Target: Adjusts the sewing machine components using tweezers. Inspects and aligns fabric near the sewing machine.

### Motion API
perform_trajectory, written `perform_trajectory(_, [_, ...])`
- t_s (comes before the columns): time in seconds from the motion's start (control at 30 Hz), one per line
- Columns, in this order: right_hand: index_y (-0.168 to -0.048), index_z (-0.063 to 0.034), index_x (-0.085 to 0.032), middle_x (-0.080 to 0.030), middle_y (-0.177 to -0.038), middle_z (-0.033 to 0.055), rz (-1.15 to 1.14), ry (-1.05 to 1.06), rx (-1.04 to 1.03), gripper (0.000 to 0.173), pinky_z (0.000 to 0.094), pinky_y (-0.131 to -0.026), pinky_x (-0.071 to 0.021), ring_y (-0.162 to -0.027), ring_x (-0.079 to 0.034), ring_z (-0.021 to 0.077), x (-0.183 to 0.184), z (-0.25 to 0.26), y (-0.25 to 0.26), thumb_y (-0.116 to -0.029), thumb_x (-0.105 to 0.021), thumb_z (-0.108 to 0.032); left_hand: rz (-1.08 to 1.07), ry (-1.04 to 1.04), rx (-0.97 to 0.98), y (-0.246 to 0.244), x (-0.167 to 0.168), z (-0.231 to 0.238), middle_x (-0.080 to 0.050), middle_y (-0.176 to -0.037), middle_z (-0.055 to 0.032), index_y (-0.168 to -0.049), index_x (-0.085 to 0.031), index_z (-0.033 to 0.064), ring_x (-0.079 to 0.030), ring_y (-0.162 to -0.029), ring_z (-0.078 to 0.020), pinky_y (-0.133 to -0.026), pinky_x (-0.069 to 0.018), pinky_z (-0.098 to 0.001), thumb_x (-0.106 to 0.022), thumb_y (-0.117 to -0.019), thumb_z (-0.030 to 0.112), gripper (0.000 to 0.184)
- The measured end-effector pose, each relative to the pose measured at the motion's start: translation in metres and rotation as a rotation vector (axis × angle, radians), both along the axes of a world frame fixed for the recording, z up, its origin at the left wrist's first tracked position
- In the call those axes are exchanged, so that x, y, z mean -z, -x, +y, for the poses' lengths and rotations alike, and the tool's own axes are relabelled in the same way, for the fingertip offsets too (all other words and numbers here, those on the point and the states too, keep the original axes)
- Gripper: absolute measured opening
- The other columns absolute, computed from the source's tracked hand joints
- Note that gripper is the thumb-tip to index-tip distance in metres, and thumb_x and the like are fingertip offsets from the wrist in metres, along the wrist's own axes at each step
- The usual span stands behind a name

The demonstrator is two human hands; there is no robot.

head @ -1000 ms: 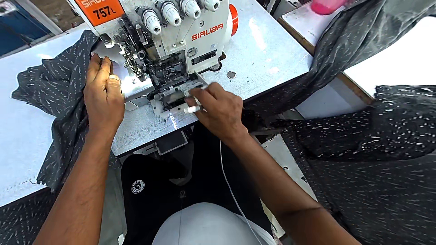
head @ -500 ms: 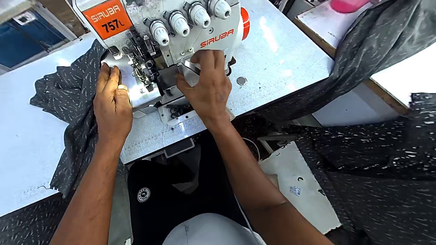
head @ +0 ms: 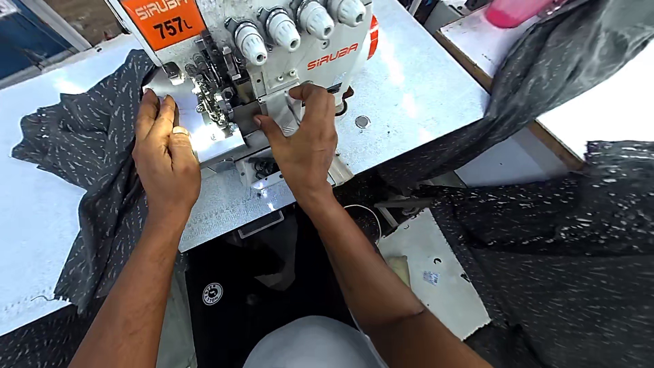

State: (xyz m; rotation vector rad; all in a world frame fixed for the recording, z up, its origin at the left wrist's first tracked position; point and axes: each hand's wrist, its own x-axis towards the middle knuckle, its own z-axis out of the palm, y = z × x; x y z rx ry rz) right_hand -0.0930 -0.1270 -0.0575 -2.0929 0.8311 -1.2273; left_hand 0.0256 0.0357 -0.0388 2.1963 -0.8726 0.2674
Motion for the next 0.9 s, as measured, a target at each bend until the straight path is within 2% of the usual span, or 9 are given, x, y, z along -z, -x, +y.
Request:
perform_trajectory(0.1, [-0.130, -0.0055, -0.063, -0.069, -0.114, 0.0134, 0.029, -0.050, -0.127, 0.067, 0.0441, -0.061, -0.0579, -0.080, -0.070, 0.0236, -0.004, -0.010, 0.032, -0.0821, -0.085, -0.046, 0.000, -0.083, 0.023, 0.006, -0.009, 0.001, -0.036, -0.164, -0.0159, -0.151, -0.052, 0.0066, -0.030, -0.154, -0.0248, -0.126, -0.0253, -0.0440, -0.031, -0.1064, 0.028, 0.054])
perform_trajectory(0.17, [-0.129, -0.0040, -0.061, -0.070, -0.114, 0.0095, -0.031, -0.172, -0.198, 0.054, 0.0371, -0.064, -0.0584, -0.080, -0.068, 0.0161, -0.004, -0.029, 0.068, -0.0924, -0.076, -0.040, -0.001, -0.074, 0.036, 0.007, -0.009, -0.001, -0.036, -0.164, -0.0172, -0.151, -0.051, 0.0062, -0.031, -0.154, -0.0268, -0.125, -0.0263, -0.0452, -0.032, -0.1063, 0.029, 0.054])
perform_trajectory(0.3, [-0.127, -0.0039, -0.060, -0.064, -0.098, 0.0008, -0.148, -0.649, -0.325, 0.042, 0.0278, -0.064, -0.0519, -0.068, -0.057, 0.0061, -0.012, -0.089, 0.135, -0.1099, -0.031, -0.031, -0.003, -0.031, 0.019, 0.005, -0.003, 0.000, -0.036, -0.163, -0.0203, -0.150, -0.051, 0.0032, -0.032, -0.153, -0.0280, -0.125, -0.0257, -0.0442, -0.031, -0.1058, 0.029, 0.055])
perform_trajectory(0.37, [-0.117, -0.0013, -0.062, -0.061, -0.083, -0.0002, -0.215, -0.596, -0.316, 0.034, 0.0310, -0.068, -0.0554, -0.069, -0.060, 0.0089, -0.013, -0.106, 0.152, -0.1095, -0.035, -0.021, 0.008, -0.015, 0.020, 0.005, -0.003, 0.001, -0.036, -0.163, -0.0190, -0.151, -0.051, 0.0043, -0.031, -0.154, -0.0268, -0.125, -0.0254, -0.0438, -0.033, -0.1054, 0.031, 0.055])
perform_trajectory(0.43, [-0.113, -0.0012, -0.064, -0.068, -0.089, 0.0018, -0.217, -0.490, -0.355, 0.036, 0.0337, -0.080, -0.0594, -0.083, -0.068, 0.0113, -0.022, -0.114, 0.160, -0.1108, -0.034, -0.020, 0.024, -0.012, 0.023, 0.005, -0.004, 0.001, -0.035, -0.164, -0.0183, -0.151, -0.051, 0.0048, -0.030, -0.154, -0.0258, -0.126, -0.0248, -0.0439, -0.034, -0.1055, 0.031, 0.055])
perform_trajectory(0.53, [-0.101, -0.0058, -0.073, -0.069, -0.088, 0.0021, -0.016, -0.211, -0.256, 0.050, 0.0348, -0.073, -0.0510, -0.079, -0.062, 0.0109, -0.028, -0.121, 0.151, -0.1116, -0.028, -0.025, 0.030, -0.025, 0.031, 0.005, -0.005, 0.002, -0.035, -0.163, -0.0199, -0.151, -0.050, 0.0037, -0.030, -0.154, -0.0278, -0.125, -0.0253, -0.0456, -0.033, -0.1057, 0.032, 0.056])
perform_trajectory(0.67, [-0.103, -0.0003, -0.062, -0.063, -0.080, 0.0049, 0.043, -0.099, -0.372, 0.038, 0.0310, -0.062, -0.0570, -0.064, -0.063, 0.0108, -0.018, -0.141, 0.129, -0.1137, -0.035, -0.025, 0.029, -0.035, 0.024, 0.006, -0.005, 0.003, -0.035, -0.164, -0.0195, -0.151, -0.050, 0.0042, -0.029, -0.154, -0.0278, -0.125, -0.0242, -0.0459, -0.032, -0.1058, 0.033, 0.057])
perform_trajectory(0.8, [-0.114, 0.0042, -0.050, -0.065, -0.096, 0.0118, 0.041, -0.132, -0.506, 0.022, 0.0327, -0.070, -0.0634, -0.078, -0.072, 0.0158, -0.017, -0.147, 0.126, -0.1115, -0.044, -0.016, 0.008, -0.028, 0.009, 0.004, -0.003, 0.002, -0.038, -0.162, -0.0201, -0.150, -0.052, 0.0037, -0.032, -0.153, -0.0286, -0.125, -0.0252, -0.0459, -0.032, -0.1052, 0.030, 0.055])
perform_trajectory(0.9, [-0.116, 0.0066, -0.054, -0.066, -0.096, 0.0137, 0.125, -0.012, -0.581, 0.020, 0.0360, -0.073, -0.0637, -0.079, -0.072, 0.0183, -0.017, -0.133, 0.125, -0.1063, -0.055, -0.011, -0.029, -0.031, -0.002, 0.002, -0.001, 0.001, -0.042, -0.159, -0.0209, -0.147, -0.055, 0.0036, -0.037, -0.151, -0.0286, -0.124, -0.0280, -0.0456, -0.032, -0.1048, 0.028, 0.054])
